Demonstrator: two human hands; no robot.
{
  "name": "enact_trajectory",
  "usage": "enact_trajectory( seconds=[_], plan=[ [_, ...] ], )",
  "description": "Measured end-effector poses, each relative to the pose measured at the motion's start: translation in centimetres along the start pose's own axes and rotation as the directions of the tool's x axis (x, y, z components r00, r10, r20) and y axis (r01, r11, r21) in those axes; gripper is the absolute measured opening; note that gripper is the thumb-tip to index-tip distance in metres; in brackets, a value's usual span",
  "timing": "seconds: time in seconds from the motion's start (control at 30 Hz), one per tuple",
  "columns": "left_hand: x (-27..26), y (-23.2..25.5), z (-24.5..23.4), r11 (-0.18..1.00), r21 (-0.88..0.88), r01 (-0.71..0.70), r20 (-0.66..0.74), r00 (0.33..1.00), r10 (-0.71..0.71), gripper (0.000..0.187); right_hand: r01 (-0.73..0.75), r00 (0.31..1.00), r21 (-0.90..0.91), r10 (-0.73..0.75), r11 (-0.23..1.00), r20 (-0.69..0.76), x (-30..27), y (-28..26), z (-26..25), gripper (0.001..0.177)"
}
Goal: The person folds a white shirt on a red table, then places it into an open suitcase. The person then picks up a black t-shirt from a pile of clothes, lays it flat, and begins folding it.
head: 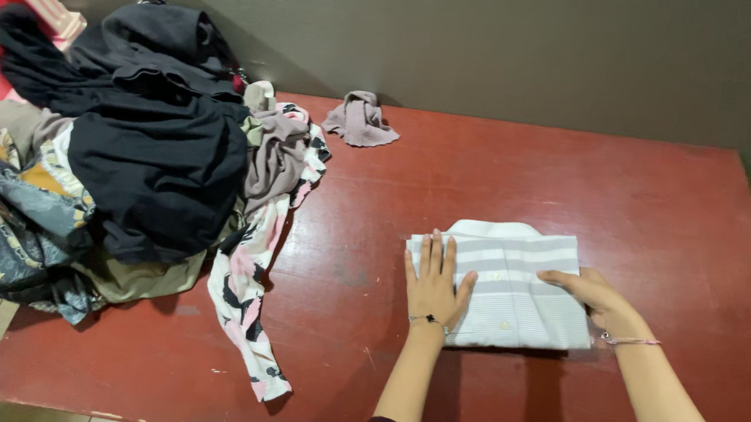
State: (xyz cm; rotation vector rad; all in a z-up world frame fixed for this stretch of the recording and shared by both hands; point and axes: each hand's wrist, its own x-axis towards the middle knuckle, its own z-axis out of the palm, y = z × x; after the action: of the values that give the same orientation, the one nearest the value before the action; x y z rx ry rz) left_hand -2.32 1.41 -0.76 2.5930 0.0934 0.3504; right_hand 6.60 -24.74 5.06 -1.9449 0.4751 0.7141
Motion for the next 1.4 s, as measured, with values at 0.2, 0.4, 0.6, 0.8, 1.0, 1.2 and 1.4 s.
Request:
enact_trajectory(
  seconds=[0.2, 0.4, 0.6, 0.8, 1.0, 1.2, 1.4],
  plan=[
    [1.7, 1.5, -1.4, 0.986, -0.159, -0.059, -0.002, 0.998, 0.060, 0.070, 0.040, 0.990, 0.013, -0.038, 0.999, -0.134, -2.4, -2.1, -3.6, 0.055],
    [2.7, 6.8, -4.0, 0.583, -0.808, 0.088, 0.122, 0.992, 0.021, 0.058, 0.385, 0.776, -0.408, -0.530, 0.828, -0.342, -15.1, -11.4, -5.7, 0.054],
    [2.8, 6.3, 0.4, -0.415, -0.775, 0.476, 0.523, 0.852, 0.000, 0.087, 0.478, 0.770, -0.715, -0.635, 0.510, 0.062, -18.3, -11.3, 5.3, 0.066],
    [-0.4, 0.7, 5.5, 0.089, -0.906, 0.414, 0.331, 0.824, -0.460, 0.088, 0.544, 0.798, -0.515, -0.598, 0.662, 0.075, -10.9, -3.7, 5.6, 0.045],
    [-1.0, 2.5, 3.1, 0.524, -0.761, 0.383, 0.188, 0.903, -0.387, 0.096, 0.521, 0.396, -0.818, -0.918, 0.243, -0.021, -4.8, 3.4, 2.5, 0.046],
    [1.2, 1.2, -2.3, 0.780, -0.554, 0.290, -0.099, 0.908, -0.408, 0.085, 0.555, 0.666, -0.586, -0.737, 0.591, -0.113, -6.1, 5.3, 2.6, 0.041],
    [1.2, 1.4, -3.9, 0.856, -0.369, 0.362, -0.187, 0.874, -0.449, 0.040, 0.477, 0.447, -0.482, -0.675, 0.735, -0.587, -3.8, 5.4, 2.0, 0.055]
  ],
)
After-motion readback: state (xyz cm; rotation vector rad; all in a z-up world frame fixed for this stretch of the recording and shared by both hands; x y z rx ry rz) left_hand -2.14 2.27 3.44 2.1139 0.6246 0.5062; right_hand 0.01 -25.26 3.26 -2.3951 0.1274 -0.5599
